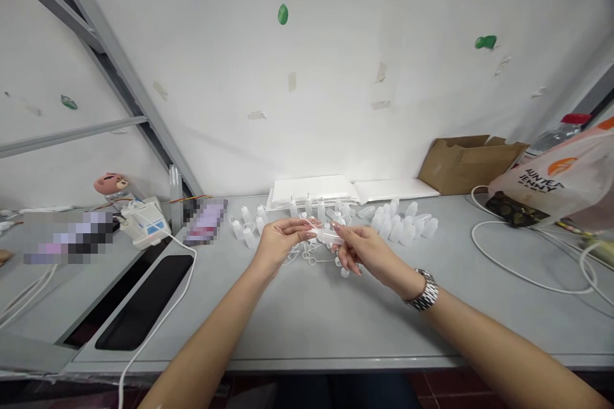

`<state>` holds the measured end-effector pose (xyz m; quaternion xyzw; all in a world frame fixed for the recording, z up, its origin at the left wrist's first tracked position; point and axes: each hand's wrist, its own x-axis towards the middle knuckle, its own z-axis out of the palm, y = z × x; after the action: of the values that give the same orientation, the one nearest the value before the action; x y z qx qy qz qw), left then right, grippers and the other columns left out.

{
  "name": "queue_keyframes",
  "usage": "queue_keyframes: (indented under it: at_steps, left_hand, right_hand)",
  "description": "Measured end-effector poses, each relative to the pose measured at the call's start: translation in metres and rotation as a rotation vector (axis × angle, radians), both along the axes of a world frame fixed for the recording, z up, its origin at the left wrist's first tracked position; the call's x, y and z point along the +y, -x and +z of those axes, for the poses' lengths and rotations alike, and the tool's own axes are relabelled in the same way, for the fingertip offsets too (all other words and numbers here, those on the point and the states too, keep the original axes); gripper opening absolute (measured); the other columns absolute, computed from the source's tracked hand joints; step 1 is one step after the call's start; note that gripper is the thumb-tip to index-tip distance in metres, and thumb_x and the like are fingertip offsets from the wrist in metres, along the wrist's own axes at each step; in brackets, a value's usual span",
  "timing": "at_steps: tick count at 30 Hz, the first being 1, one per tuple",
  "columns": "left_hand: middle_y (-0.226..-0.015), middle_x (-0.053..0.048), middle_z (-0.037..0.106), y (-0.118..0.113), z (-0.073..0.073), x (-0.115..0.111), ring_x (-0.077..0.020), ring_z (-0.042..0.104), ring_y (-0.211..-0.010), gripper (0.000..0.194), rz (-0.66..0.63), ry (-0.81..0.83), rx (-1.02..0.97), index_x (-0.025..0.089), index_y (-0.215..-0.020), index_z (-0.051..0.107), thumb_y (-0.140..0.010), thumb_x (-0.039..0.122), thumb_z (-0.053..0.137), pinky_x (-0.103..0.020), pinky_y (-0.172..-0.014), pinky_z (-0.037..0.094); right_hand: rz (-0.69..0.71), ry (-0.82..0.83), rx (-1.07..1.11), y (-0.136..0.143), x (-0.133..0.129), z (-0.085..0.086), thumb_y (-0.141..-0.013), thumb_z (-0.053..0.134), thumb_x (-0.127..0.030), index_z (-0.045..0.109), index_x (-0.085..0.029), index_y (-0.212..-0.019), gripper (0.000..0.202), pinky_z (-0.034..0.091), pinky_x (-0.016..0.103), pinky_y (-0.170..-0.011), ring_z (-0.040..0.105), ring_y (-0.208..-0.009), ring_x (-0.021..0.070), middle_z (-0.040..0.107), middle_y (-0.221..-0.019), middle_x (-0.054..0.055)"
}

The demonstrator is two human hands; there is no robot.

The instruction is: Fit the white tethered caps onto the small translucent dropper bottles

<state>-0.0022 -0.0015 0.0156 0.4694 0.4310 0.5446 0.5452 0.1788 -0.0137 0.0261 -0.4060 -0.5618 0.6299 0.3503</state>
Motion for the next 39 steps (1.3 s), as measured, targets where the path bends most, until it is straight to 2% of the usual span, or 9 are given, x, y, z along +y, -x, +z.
queue_keyframes:
  at_steps: [4, 8, 12, 15, 21, 25, 28, 30, 39]
  left_hand:
    - [-0.092, -0.007, 0.071, 0.0, 0.003, -0.003, -0.0205, 0.063, -0.091, 0.03, -0.03, -0.013, -0.009, 0.017, -0.084, 0.068, -0.057, 0.026, 0.076, -0.033, -0.086, 0.046]
    - [-0.102, -0.008, 0.068, 0.0, 0.004, -0.005, -0.0213, 0.062, -0.093, 0.024, -0.05, -0.01, 0.05, 0.016, -0.08, 0.07, -0.063, 0.033, 0.071, -0.033, -0.085, 0.046]
    - [-0.089, -0.009, 0.071, 0.001, 0.003, -0.004, -0.0206, 0.065, -0.08, 0.027, -0.057, 0.022, 0.108, 0.016, -0.079, 0.072, -0.062, 0.037, 0.071, -0.034, -0.082, 0.047]
    - [-0.079, -0.007, 0.071, 0.0, 0.005, -0.005, -0.0211, 0.065, -0.077, 0.026, -0.025, -0.014, 0.155, 0.016, -0.076, 0.072, -0.06, 0.036, 0.072, -0.034, -0.077, 0.048]
    - [-0.085, -0.008, 0.071, -0.002, 0.006, -0.005, -0.0203, 0.064, -0.076, 0.024, 0.021, -0.075, 0.178, 0.015, -0.07, 0.071, -0.059, 0.036, 0.073, -0.031, -0.073, 0.049]
    - [-0.082, -0.008, 0.071, -0.003, 0.002, -0.004, -0.0188, 0.064, -0.072, 0.024, 0.054, -0.066, 0.152, 0.014, -0.069, 0.07, -0.061, 0.037, 0.071, -0.031, -0.072, 0.049]
    - [-0.083, -0.008, 0.071, -0.004, 0.001, -0.005, -0.0194, 0.064, -0.077, 0.021, 0.047, -0.083, 0.135, 0.015, -0.069, 0.07, -0.062, 0.035, 0.071, -0.03, -0.073, 0.049]
    - [-0.086, -0.008, 0.071, -0.005, 0.0, -0.005, -0.0203, 0.064, -0.081, 0.019, 0.044, -0.106, 0.119, 0.015, -0.068, 0.07, -0.062, 0.033, 0.071, -0.03, -0.074, 0.049]
    - [-0.084, -0.008, 0.072, -0.003, 0.004, -0.006, -0.0221, 0.064, -0.082, 0.019, -0.006, -0.097, 0.127, 0.015, -0.068, 0.071, -0.057, 0.03, 0.074, -0.032, -0.075, 0.05]
  right_hand:
    - [-0.019, -0.041, 0.004, 0.0, 0.002, -0.006, -0.08, 0.046, -0.054, 0.053, -0.014, -0.064, 0.044, 0.031, 0.02, -0.037, 0.044, -0.032, 0.0059, 0.055, -0.047, -0.002]
    - [-0.079, -0.129, -0.021, 0.001, 0.003, -0.011, -0.078, 0.05, -0.053, 0.052, -0.016, -0.069, 0.038, 0.035, 0.021, -0.041, 0.049, -0.039, 0.0075, 0.058, -0.055, -0.002]
    - [-0.118, -0.208, -0.057, 0.003, 0.002, -0.012, -0.075, 0.055, -0.051, 0.052, -0.017, -0.071, 0.035, 0.04, 0.023, -0.046, 0.051, -0.045, 0.0091, 0.058, -0.059, -0.001]
    - [-0.124, -0.241, -0.08, 0.003, 0.002, -0.011, -0.077, 0.053, -0.05, 0.053, -0.017, -0.073, 0.033, 0.041, 0.024, -0.049, 0.052, -0.048, 0.0096, 0.057, -0.059, -0.001]
    - [-0.135, -0.315, -0.15, 0.004, 0.0, -0.014, -0.076, 0.056, -0.045, 0.056, -0.018, -0.08, 0.027, 0.041, 0.026, -0.053, 0.053, -0.053, 0.0113, 0.057, -0.063, -0.001]
    - [-0.185, -0.436, -0.203, 0.006, -0.002, -0.019, -0.074, 0.062, -0.04, 0.056, -0.02, -0.091, 0.027, 0.042, 0.028, -0.056, 0.053, -0.058, 0.0141, 0.056, -0.064, -0.001]
    - [-0.231, -0.524, -0.264, 0.005, -0.003, -0.02, -0.076, 0.06, -0.04, 0.056, -0.021, -0.085, 0.021, 0.041, 0.028, -0.057, 0.052, -0.06, 0.0145, 0.057, -0.065, 0.0]
    - [-0.202, -0.495, -0.245, 0.005, -0.003, -0.019, -0.078, 0.057, -0.041, 0.054, -0.021, -0.08, 0.02, 0.04, 0.027, -0.055, 0.051, -0.056, 0.0133, 0.056, -0.063, 0.0]
    - [0.013, -0.054, 0.024, 0.003, 0.0, -0.007, -0.078, 0.049, -0.054, 0.052, -0.016, -0.064, 0.04, 0.029, 0.021, -0.039, 0.04, -0.037, 0.0067, 0.052, -0.047, -0.003]
